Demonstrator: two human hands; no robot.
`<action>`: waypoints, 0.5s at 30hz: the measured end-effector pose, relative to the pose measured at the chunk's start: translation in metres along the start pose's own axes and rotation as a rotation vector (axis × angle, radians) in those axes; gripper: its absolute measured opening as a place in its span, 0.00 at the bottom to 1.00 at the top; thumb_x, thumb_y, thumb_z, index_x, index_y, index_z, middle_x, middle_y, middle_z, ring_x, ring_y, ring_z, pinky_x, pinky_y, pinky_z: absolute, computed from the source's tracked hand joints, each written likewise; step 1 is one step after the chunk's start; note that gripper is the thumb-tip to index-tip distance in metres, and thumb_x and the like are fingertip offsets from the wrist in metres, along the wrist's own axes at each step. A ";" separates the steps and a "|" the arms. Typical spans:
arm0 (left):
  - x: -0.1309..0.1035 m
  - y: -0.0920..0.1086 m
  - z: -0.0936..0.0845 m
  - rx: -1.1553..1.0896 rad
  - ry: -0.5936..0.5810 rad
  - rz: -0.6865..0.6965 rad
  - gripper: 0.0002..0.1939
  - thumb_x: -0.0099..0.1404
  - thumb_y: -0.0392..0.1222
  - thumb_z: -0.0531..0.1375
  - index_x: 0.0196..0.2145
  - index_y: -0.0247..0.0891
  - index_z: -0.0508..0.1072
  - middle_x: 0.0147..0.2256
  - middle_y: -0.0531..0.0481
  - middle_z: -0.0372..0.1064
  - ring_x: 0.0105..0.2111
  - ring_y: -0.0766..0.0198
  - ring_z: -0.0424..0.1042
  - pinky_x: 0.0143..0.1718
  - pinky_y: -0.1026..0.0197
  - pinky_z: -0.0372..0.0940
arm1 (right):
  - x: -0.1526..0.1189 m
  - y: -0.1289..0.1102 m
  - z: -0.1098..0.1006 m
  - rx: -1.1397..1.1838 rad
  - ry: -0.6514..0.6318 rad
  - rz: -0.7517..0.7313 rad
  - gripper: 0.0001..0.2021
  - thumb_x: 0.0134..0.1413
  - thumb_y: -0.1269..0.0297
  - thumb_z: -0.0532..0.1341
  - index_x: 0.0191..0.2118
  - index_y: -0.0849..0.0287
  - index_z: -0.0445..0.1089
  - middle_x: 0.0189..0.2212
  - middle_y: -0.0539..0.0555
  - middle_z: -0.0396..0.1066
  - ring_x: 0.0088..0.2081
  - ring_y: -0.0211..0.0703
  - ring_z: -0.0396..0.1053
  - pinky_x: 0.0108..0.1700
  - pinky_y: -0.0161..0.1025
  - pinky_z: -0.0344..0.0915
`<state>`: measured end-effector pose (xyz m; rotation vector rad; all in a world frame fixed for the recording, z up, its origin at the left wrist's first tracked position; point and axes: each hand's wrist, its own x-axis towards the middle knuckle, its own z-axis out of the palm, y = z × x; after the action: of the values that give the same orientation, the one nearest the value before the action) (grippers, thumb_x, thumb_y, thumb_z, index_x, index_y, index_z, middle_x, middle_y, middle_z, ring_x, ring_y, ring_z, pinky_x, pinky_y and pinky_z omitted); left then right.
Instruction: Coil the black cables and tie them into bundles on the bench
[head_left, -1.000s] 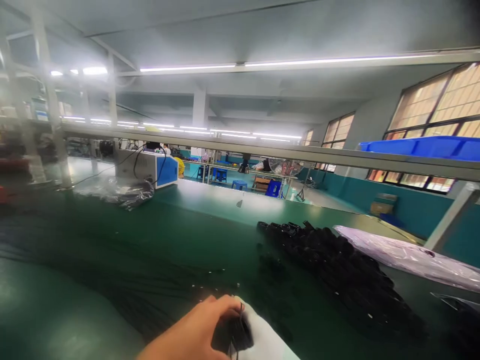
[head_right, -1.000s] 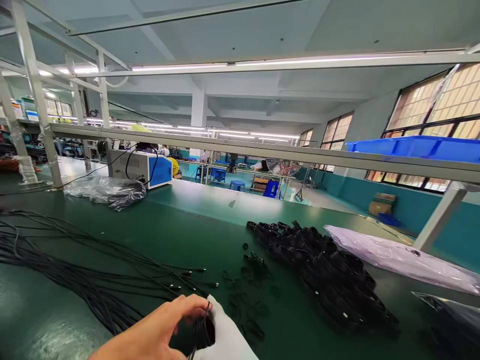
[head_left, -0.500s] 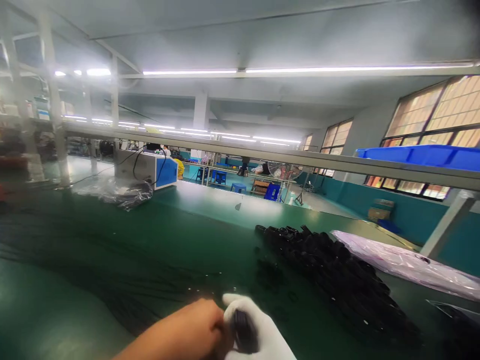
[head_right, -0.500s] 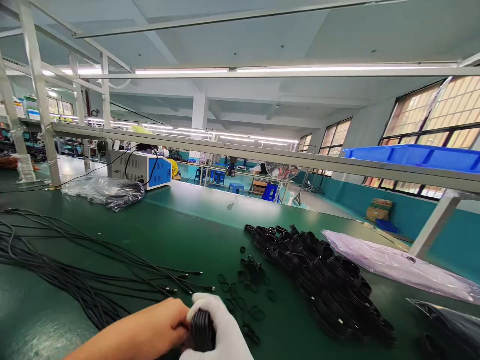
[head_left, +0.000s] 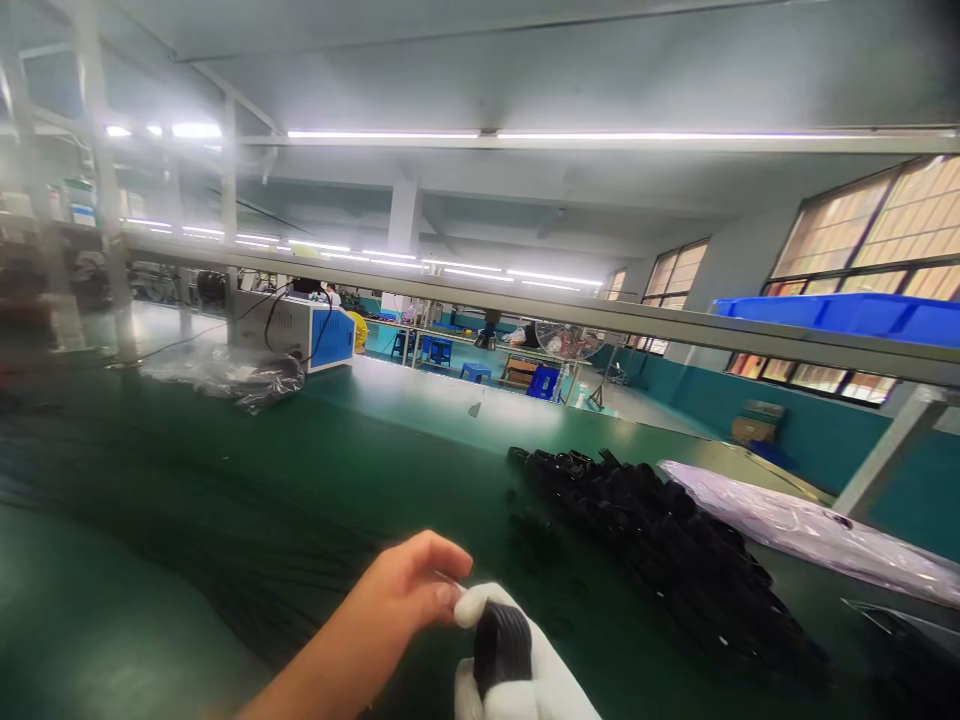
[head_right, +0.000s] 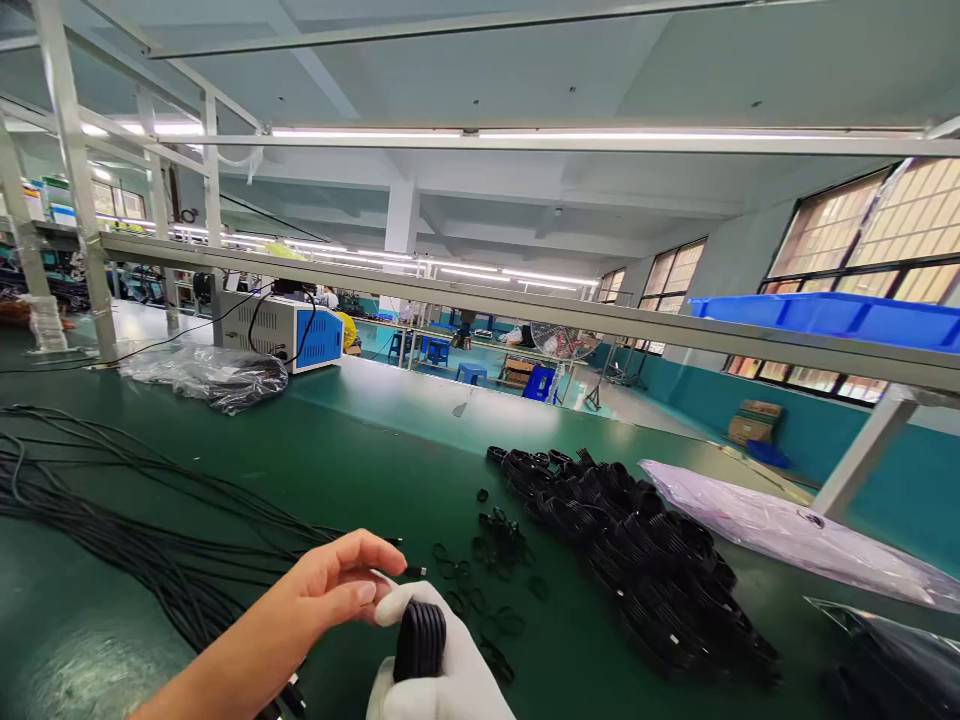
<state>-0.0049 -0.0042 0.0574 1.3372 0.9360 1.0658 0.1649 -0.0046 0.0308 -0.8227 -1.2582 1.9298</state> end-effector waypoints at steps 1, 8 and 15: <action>-0.001 0.000 0.001 0.153 0.004 0.064 0.15 0.57 0.36 0.56 0.42 0.39 0.71 0.39 0.50 0.70 0.40 0.61 0.68 0.45 0.56 0.62 | 0.002 0.002 -0.003 -0.029 -0.011 0.003 0.24 0.36 0.58 0.71 0.42 0.56 0.66 0.17 0.45 0.61 0.20 0.35 0.56 0.25 0.35 0.52; 0.005 -0.016 0.013 0.864 0.062 0.280 0.24 0.50 0.24 0.50 0.38 0.43 0.76 0.36 0.49 0.70 0.38 0.58 0.67 0.39 0.60 0.61 | 0.012 0.020 -0.007 0.072 -0.027 0.008 0.23 0.44 0.43 0.63 0.34 0.61 0.67 0.20 0.48 0.62 0.18 0.34 0.59 0.24 0.35 0.56; 0.005 -0.027 0.012 0.786 0.158 0.232 0.20 0.53 0.24 0.50 0.35 0.41 0.76 0.34 0.50 0.69 0.37 0.60 0.69 0.36 0.63 0.60 | 0.013 0.028 -0.011 0.482 -0.191 0.113 0.16 0.43 0.62 0.64 0.40 0.63 0.70 0.29 0.53 0.67 0.27 0.36 0.66 0.31 0.32 0.59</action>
<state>0.0096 -0.0017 0.0311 2.0611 1.4281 1.0233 0.1604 0.0033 -0.0011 -0.4763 -0.8020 2.3156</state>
